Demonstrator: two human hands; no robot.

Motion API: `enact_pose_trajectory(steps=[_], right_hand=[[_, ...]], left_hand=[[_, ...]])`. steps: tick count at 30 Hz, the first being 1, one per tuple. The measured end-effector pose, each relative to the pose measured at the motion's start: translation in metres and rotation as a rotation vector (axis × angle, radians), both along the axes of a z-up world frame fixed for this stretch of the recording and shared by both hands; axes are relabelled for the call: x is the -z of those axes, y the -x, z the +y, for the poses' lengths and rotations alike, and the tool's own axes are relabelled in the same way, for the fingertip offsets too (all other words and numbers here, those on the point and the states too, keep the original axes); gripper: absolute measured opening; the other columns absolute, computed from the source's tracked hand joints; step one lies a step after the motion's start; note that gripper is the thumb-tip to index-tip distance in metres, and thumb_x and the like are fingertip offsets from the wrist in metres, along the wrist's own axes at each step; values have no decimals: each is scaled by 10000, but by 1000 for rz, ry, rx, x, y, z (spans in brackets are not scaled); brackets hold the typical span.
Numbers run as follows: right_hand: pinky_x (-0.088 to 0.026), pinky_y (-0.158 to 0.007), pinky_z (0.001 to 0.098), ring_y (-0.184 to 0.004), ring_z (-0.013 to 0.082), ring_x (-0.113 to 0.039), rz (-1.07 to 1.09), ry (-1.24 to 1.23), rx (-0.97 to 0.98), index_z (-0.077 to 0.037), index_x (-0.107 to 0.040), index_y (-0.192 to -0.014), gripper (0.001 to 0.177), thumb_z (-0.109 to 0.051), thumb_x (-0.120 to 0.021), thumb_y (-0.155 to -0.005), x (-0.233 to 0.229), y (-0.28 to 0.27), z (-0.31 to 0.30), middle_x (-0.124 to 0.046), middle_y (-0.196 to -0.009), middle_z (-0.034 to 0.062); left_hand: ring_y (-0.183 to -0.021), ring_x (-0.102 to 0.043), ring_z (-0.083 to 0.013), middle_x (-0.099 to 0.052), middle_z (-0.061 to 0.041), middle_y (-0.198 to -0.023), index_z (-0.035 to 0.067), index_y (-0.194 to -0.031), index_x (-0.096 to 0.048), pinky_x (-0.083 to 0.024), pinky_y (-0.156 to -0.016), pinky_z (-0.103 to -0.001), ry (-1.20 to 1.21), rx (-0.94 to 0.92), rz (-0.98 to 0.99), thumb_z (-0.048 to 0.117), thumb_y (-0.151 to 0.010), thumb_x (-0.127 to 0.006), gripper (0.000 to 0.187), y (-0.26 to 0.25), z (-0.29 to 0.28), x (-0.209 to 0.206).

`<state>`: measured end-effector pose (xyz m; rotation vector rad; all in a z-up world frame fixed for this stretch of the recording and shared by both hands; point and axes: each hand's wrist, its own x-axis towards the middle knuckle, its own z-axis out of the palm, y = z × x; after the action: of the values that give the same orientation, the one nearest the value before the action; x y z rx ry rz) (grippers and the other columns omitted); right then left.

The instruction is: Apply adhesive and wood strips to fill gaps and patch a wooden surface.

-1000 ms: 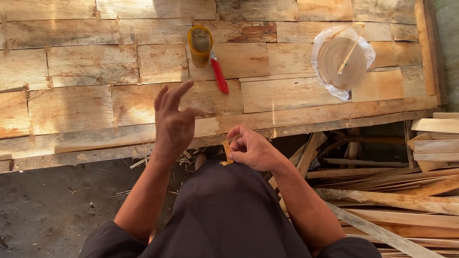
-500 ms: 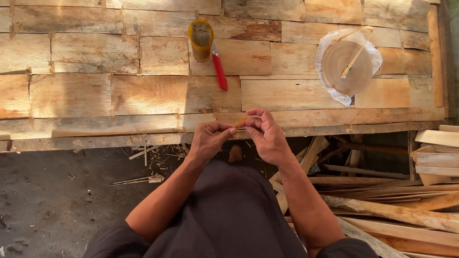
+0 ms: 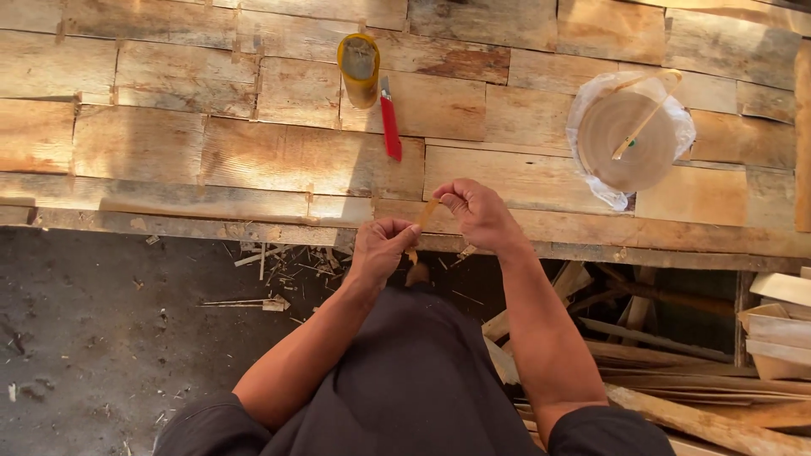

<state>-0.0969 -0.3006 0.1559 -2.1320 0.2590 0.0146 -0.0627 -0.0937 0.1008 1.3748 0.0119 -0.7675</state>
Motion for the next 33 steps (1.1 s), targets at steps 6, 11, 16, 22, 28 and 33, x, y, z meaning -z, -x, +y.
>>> enact_pose_trajectory(steps=[6, 11, 16, 22, 28, 33], right_hand=[[-501, -637, 303, -730, 89, -557, 248, -138, -83, -55, -735, -1047, 230, -265, -737, -955, 2, -12, -16, -682, -821, -13], [-489, -631, 325, -704, 119, -559, 230, -42, -116, -44, -738, -984, 187, -223, -760, -936, 24, -23, -26, -678, -782, 40], [-524, -667, 366, -738, 195, -664, 177, 161, -191, -48, -726, -934, 138, -176, -754, -891, 70, -47, -38, -722, -865, 87], [-524, -761, 447, -871, 336, -677, 82, 358, -251, -66, -728, -921, 144, -204, -745, -883, 118, -74, -44, -714, -950, 153], [-522, -781, 449, -902, 327, -678, 277, 337, -202, -81, -705, -909, 117, -195, -724, -893, 133, -81, -42, -722, -973, 117], [-508, -861, 459, -982, 351, -651, 76, 412, -266, -83, -687, -915, 112, -193, -712, -915, 144, -78, -44, -695, -997, 122]], left_hand=[[-642, -627, -85, -749, -53, -770, -2, -915, -767, -509, -598, -236, -25, -89, 16, 150, -922, -772, 152, 10, -14, 13], [-628, -616, -86, -741, -48, -751, -9, -899, -771, -497, -582, -244, -103, -121, 17, 165, -912, -777, 174, 11, -31, 31], [-613, -615, -100, -723, -64, -715, -36, -847, -783, -486, -566, -258, -238, -123, 49, 240, -887, -794, 280, -3, -59, 52], [-646, -695, -161, -766, -67, -751, 79, -818, -824, -537, -625, -342, -652, -68, 160, 429, -845, -801, 352, -28, -87, 63], [-806, -760, -221, -791, -40, -833, 163, -846, -837, -577, -780, -387, -871, -75, 183, 441, -805, -808, 283, -38, -98, 73], [-955, -747, -265, -782, -88, -1012, 158, -930, -808, -570, -835, -415, -957, -73, 123, 409, -793, -854, 289, -43, -102, 97]])
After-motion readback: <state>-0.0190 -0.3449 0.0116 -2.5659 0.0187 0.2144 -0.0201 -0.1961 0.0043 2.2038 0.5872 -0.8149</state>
